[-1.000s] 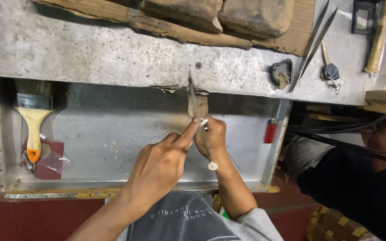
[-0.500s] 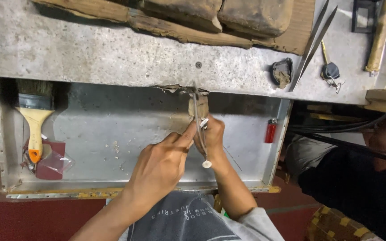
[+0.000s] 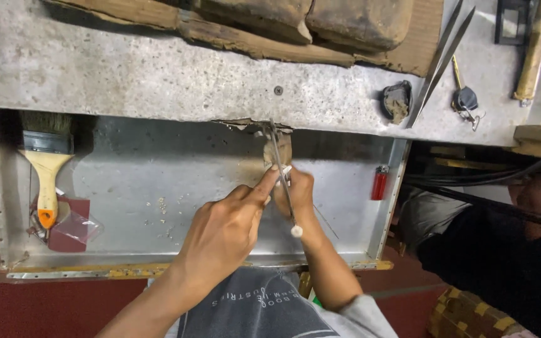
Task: Using a jeweler's saw to cut a small metal piece on a bench pin, followed by filing and using pliers to adjust the component.
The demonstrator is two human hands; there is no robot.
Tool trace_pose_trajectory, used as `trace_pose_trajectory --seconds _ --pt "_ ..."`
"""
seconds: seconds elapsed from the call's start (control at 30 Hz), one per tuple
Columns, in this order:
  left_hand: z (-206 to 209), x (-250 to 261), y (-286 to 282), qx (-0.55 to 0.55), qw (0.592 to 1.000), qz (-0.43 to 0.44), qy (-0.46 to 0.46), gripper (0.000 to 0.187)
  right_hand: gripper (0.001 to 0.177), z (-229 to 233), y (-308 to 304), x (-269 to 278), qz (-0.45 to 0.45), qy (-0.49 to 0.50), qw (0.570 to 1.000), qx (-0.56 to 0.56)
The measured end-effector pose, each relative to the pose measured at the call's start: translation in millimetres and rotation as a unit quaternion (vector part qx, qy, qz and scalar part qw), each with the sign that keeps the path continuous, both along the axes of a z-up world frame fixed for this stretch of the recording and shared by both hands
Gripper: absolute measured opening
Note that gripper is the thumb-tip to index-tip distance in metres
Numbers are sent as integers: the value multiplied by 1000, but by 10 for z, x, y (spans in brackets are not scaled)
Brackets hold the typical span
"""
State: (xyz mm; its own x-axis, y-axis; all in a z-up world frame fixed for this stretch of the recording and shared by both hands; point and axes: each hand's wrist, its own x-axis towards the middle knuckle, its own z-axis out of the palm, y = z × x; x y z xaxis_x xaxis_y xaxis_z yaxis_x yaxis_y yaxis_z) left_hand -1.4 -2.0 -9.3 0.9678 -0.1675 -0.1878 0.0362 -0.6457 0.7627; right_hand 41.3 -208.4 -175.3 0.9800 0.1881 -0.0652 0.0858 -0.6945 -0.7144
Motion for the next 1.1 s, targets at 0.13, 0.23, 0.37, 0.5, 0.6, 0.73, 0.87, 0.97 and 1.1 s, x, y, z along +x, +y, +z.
trace_pose_trajectory --seconds 0.13,0.23,0.37,0.5,0.6,0.73,0.87,0.97,1.1 --pt "50 35 13 -3 1000 -3 -1 57 49 517 -25 -340 9 72 997 23" --pt "52 24 7 8 1000 -11 -4 62 45 368 -84 -247 50 11 996 71" --pt "14 -8 -19 6 1000 -7 9 59 26 246 80 97 57 -25 995 74" --pt "49 28 6 4 1000 -7 -7 61 42 233 -53 -156 57 18 997 57" --pt "13 -4 0 9 1000 -5 -11 61 51 359 -191 -399 9 73 996 43" --pt "10 5 -1 18 1000 -3 -12 60 25 146 -134 -92 50 37 995 81" --pt "1 0 3 -10 1000 -4 -6 60 21 197 61 114 67 -34 993 96" --pt "-6 19 17 -5 1000 -7 -12 60 27 236 -68 -156 21 42 996 70" --pt "30 24 24 15 1000 -14 -18 63 41 221 -281 -372 30 78 995 55"
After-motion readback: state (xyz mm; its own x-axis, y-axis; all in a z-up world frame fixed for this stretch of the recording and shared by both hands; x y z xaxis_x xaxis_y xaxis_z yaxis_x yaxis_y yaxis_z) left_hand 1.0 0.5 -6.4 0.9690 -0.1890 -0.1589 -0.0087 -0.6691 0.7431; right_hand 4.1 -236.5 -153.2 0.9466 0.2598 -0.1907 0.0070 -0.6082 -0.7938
